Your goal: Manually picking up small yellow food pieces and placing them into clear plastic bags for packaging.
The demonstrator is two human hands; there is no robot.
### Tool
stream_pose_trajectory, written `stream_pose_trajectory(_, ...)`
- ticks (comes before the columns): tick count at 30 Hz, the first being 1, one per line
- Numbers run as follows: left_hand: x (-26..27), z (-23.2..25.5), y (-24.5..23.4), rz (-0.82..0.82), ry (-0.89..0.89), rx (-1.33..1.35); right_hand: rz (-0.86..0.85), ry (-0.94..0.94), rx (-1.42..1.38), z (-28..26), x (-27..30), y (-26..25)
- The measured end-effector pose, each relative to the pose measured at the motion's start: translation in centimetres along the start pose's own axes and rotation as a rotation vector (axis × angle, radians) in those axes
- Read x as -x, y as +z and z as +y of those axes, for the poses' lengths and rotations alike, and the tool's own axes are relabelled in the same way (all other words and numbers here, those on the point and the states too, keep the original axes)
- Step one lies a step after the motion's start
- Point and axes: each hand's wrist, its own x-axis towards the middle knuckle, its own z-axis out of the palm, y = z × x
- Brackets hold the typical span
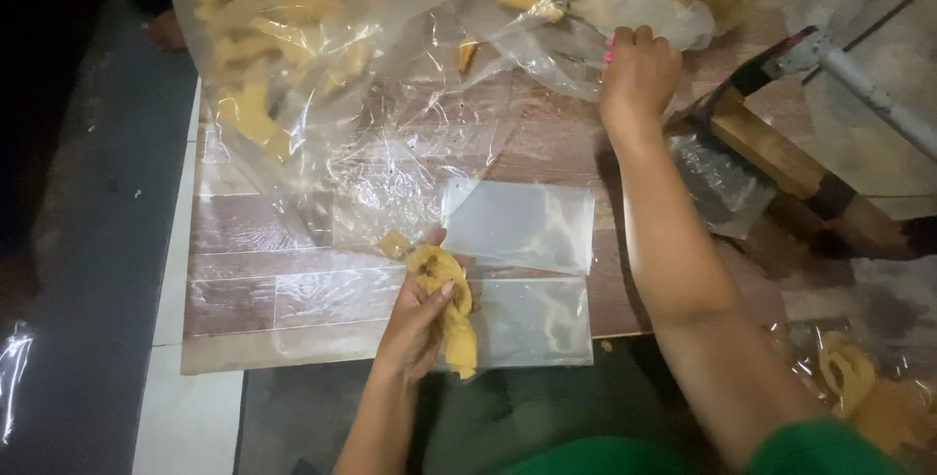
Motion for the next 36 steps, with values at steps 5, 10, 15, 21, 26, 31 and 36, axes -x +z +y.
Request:
stream_pose_trajectory(5, 0.3, -0.1, 0.6, -0.005, 0.003, -0.062, -0.001, 0.108, 0.092, 0.2, -0.3, 7.8)
stream_pose_trajectory(10, 0.9, -0.1, 0.3, 0.070, -0.015, -0.057, -0.190, 0.144, 0.089, 0.7, 0.0, 14.2)
stream_pose_trajectory(15, 0.8, 0.1, 0.3, 0.075, -0.064, -0.049, -0.004, 0.152, -0.066, -0.6, 0.8, 7.3)
stream_pose_trajectory(21, 0.0, -0.5, 0.7, 0.050, -0.099, -0.098, -0.173, 0.130, -0.159, -0.9, 5.2, -5.9)
stream_pose_trajectory(26, -0.8, -1.9, -1.7, -0.205, -0.192, -0.003, -0.412, 0.108, -0.529, 0.9, 9.2, -13.3)
stream_pose_trajectory(31, -0.7, -3.1, -3.4, -0.414, -0.301, 0.141, -0.458, 0.065, -0.783, 5.6, 10.7, -15.4)
stream_pose_trajectory(36, 1.2, -1.6, -1.5, -0.600, -0.364, 0.185, -0.407, -0.115, -0.834, 9.3, 12.2, -16.6)
